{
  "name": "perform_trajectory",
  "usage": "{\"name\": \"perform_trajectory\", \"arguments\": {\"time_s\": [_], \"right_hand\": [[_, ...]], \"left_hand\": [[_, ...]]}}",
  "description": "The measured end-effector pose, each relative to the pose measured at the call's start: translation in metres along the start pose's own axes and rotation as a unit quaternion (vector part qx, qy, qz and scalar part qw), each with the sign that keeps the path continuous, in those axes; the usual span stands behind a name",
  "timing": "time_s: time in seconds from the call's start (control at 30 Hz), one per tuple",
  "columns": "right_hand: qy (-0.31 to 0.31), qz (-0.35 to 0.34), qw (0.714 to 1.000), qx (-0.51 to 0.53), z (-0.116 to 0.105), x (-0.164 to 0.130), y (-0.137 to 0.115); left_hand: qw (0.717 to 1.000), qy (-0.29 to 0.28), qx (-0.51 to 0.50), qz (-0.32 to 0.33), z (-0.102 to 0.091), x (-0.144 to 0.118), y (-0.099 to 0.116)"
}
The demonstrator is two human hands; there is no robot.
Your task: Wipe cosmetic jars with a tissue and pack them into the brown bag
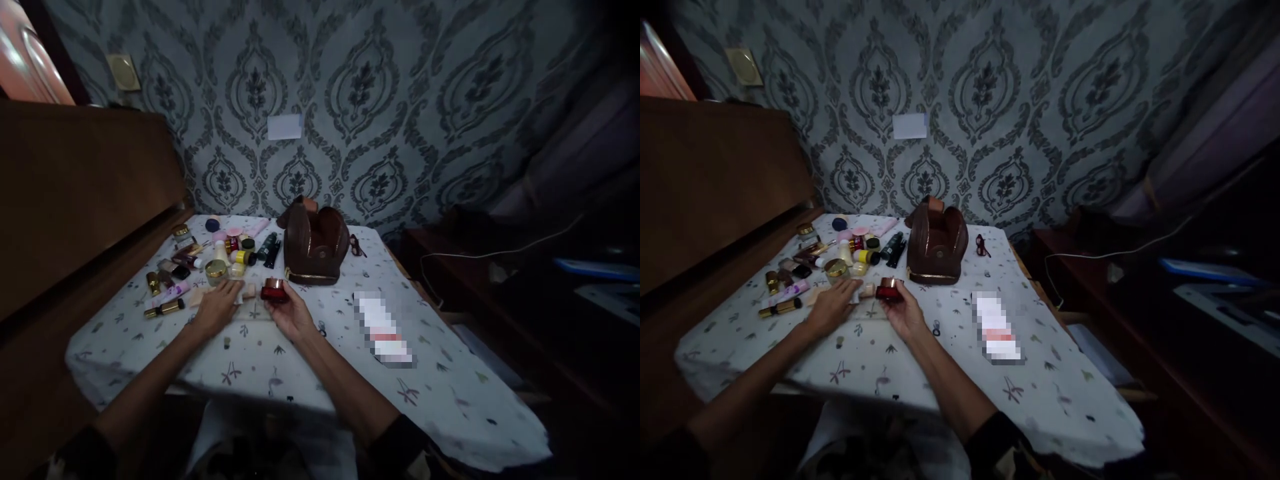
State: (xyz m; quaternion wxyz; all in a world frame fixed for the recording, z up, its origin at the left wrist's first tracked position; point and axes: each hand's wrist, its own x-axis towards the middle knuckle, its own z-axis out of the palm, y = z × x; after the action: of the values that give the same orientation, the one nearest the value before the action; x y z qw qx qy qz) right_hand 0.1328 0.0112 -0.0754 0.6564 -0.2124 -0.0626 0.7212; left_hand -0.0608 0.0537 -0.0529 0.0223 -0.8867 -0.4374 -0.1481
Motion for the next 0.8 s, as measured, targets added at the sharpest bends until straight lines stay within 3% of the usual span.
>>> {"name": "perform_trajectory", "arguments": {"time_s": [0.1,0.27,0.4,0.5,0.63,0.73,0.8], "right_hand": [[0.016,-0.001,1.000,0.006,-0.001,0.005,0.000],[0.015,0.032,0.999,0.011,-0.003,0.010,0.002],[-0.020,0.055,0.998,0.010,-0.002,0.010,0.003],[-0.045,0.037,0.998,0.013,-0.001,0.011,0.010],[-0.046,-0.016,0.999,0.004,-0.002,0.013,0.019],[-0.054,-0.041,0.997,-0.022,-0.002,0.015,0.019],[-0.063,-0.046,0.996,-0.047,-0.002,0.015,0.015]], "left_hand": [[0.998,-0.018,0.036,-0.047,-0.004,0.004,-0.009],[0.994,0.022,0.029,-0.106,-0.014,0.006,-0.012],[0.965,0.152,-0.151,-0.151,-0.021,0.008,0.014],[0.932,0.222,-0.276,-0.075,-0.018,0.016,0.042],[0.941,0.154,-0.293,0.071,-0.005,0.034,0.063],[0.936,0.096,-0.328,0.077,0.000,0.051,0.060],[0.914,0.068,-0.395,0.057,0.000,0.063,0.053]]}}
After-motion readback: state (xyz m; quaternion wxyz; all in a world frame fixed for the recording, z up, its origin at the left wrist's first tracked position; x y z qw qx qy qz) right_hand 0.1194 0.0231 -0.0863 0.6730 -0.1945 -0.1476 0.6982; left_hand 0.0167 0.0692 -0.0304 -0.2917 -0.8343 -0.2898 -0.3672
